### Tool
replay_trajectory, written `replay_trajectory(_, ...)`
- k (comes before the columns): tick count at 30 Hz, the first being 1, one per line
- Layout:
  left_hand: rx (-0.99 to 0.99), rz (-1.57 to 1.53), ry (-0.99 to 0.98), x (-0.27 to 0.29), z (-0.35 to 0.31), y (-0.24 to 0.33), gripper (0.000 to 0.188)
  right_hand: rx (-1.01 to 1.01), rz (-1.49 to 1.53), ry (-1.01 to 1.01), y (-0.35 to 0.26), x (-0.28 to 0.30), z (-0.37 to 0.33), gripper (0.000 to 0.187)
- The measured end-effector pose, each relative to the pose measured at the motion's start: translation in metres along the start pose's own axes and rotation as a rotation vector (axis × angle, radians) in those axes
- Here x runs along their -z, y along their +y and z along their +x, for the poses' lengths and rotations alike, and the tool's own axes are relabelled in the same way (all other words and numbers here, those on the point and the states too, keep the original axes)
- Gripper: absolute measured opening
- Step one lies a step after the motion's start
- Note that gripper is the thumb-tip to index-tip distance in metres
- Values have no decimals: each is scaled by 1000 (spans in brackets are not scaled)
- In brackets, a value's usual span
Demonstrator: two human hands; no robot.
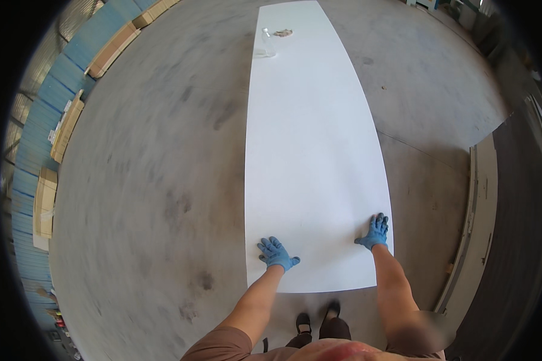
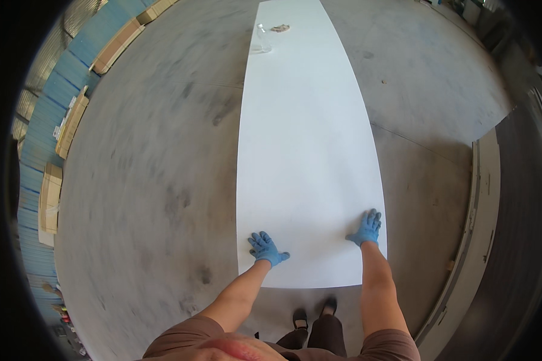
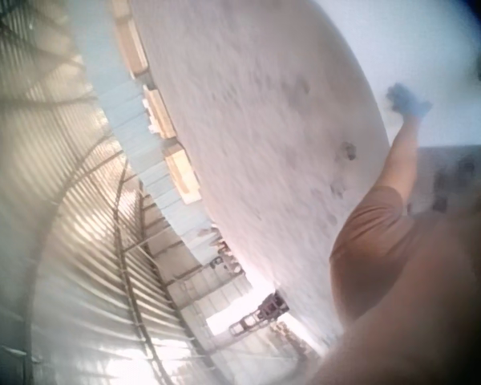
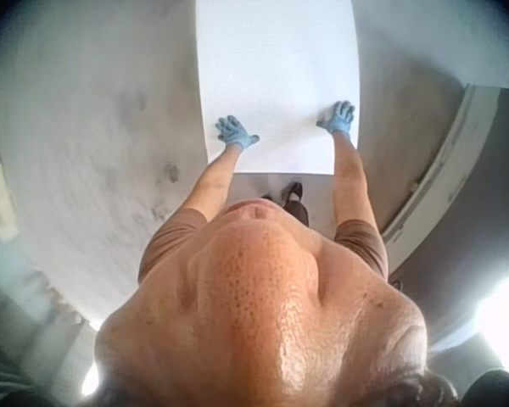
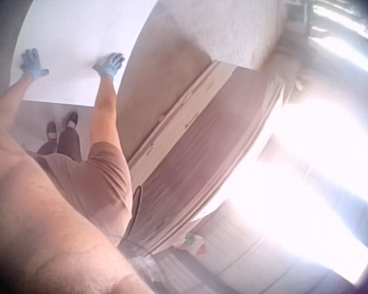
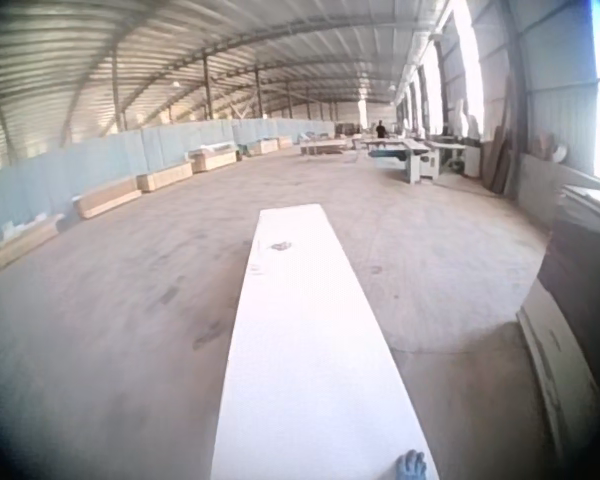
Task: The person wipes a large white panel with a cloth and a spray bottle, then lifts and moves the panel to a metal rack. The person repeats the process with another panel, wiping and repositioning it.
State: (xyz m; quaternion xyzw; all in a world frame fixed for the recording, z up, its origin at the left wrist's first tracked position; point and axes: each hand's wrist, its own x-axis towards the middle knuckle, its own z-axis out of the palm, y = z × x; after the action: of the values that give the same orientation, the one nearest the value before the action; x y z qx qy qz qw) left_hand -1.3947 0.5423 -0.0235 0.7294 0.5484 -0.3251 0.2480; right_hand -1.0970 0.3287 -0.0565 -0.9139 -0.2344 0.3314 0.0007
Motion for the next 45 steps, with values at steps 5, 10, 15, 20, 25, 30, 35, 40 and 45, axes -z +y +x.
replay_trajectory(5, 40, 21, -26, 6, 65, 144, 144, -74, -96, -72, 45, 64, 134, 145)
replay_trajectory(10, 86, -12, -7, 102, 157, 266, 143, 4, -32, -58, 29, 166, 287, 140)
replay_trajectory(15, 88, -18, -19, 234, 284, 371, 146, 108, -60, 68, -32, 280, 446, 128)
replay_trajectory(20, 106, -19, 3, 355, 403, 455, 147, -73, -52, 49, -82, 363, 562, 125)
replay_trajectory(25, 93, -57, 22, 497, 516, 545, 146, -40, -15, 70, -156, 466, 721, 131)
replay_trajectory(30, 104, -2, -53, 650, 648, 650, 147, -71, 13, 18, -228, 582, 898, 131)
replay_trajectory(35, 85, -49, -27, 780, 761, 750, 146, 3, 111, 98, -292, 695, 1061, 131)
replay_trajectory(40, 114, -50, -19, 958, 908, 865, 148, -35, 76, 50, -388, 839, 1251, 133)
replay_trajectory(45, 105, -62, 16, 1141, 1051, 961, 150, 7, 69, 48, -500, 982, 1433, 132)
